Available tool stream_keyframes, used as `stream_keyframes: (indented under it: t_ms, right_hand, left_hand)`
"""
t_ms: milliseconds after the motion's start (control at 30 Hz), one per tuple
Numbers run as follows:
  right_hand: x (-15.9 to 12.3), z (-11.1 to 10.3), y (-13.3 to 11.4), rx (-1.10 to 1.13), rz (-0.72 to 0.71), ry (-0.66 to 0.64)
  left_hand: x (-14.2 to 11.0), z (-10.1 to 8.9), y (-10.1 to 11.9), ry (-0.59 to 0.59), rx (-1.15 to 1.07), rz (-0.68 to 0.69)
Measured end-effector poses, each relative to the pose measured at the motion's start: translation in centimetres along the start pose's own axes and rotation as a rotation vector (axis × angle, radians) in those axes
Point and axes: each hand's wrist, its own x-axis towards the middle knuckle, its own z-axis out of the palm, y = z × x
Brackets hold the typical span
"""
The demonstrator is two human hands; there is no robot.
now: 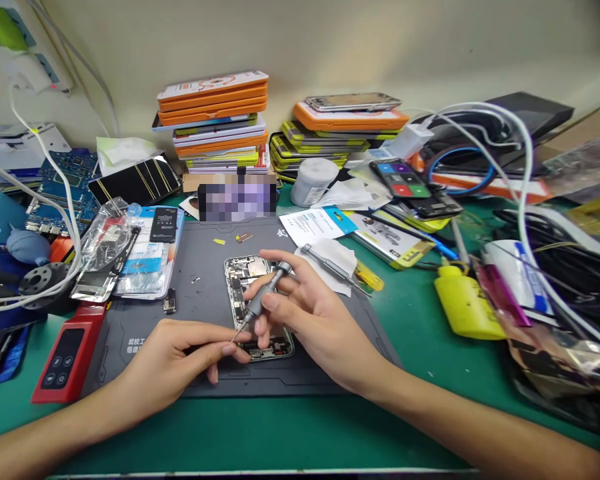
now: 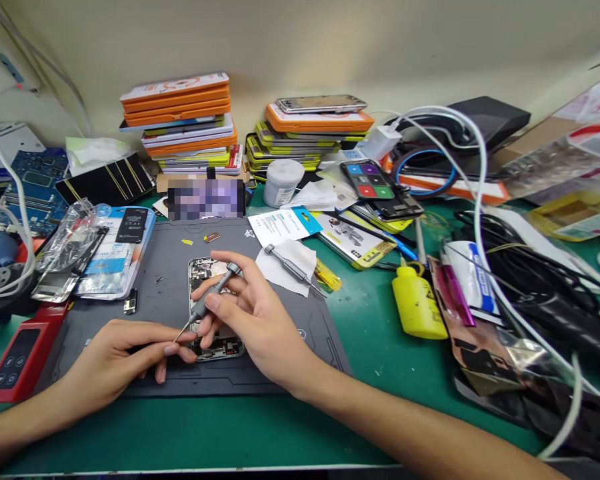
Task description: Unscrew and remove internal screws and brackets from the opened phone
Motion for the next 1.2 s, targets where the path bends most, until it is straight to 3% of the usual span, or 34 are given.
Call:
stream_keyframes:
  t_ms: [1200]
  right_hand:
    - [-0.08, 0.18, -0.15, 0.032, -0.053, -0.023]
  left_hand:
    - [0.13, -0.33, 0.55, 0.014, 0.008, -0.015]
